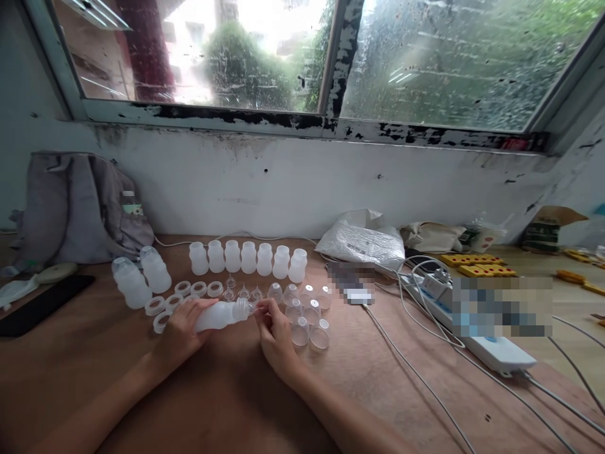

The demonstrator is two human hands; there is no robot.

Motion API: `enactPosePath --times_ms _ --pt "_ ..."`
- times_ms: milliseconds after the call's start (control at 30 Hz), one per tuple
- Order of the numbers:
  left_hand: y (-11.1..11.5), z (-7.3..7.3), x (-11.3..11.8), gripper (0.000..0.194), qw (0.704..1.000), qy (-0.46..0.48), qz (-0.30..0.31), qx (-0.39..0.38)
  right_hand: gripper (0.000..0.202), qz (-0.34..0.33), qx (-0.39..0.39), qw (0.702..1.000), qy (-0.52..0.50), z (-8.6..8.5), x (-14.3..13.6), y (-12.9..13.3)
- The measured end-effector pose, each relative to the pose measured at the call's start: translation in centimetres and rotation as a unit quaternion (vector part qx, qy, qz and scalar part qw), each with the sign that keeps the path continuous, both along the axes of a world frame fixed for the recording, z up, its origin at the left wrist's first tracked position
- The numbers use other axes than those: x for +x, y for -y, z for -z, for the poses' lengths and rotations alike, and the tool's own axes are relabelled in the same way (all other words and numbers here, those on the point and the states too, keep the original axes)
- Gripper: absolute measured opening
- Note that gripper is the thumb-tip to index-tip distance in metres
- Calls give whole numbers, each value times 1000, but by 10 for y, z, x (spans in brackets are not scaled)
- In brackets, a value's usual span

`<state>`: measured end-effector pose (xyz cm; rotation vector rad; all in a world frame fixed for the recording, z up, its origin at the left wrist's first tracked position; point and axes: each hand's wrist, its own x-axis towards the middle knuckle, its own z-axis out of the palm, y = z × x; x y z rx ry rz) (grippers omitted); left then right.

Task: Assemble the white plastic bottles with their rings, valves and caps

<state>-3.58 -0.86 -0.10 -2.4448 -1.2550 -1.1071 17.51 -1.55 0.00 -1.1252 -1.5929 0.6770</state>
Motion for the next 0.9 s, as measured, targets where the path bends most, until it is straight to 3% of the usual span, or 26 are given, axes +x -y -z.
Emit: enactPosePath --times_ms 367,667,900 --pt "3 -4 2 40 997 -46 -36 51 10 -7 21 999 23 -7 0 1" --pt "5 -4 3 43 997 -50 -18 48 11 -28 15 999 22 -3 -1 0" --pt "4 -3 1 42 997 -54 6 57 32 -35 -8 999 37 -4 1 0"
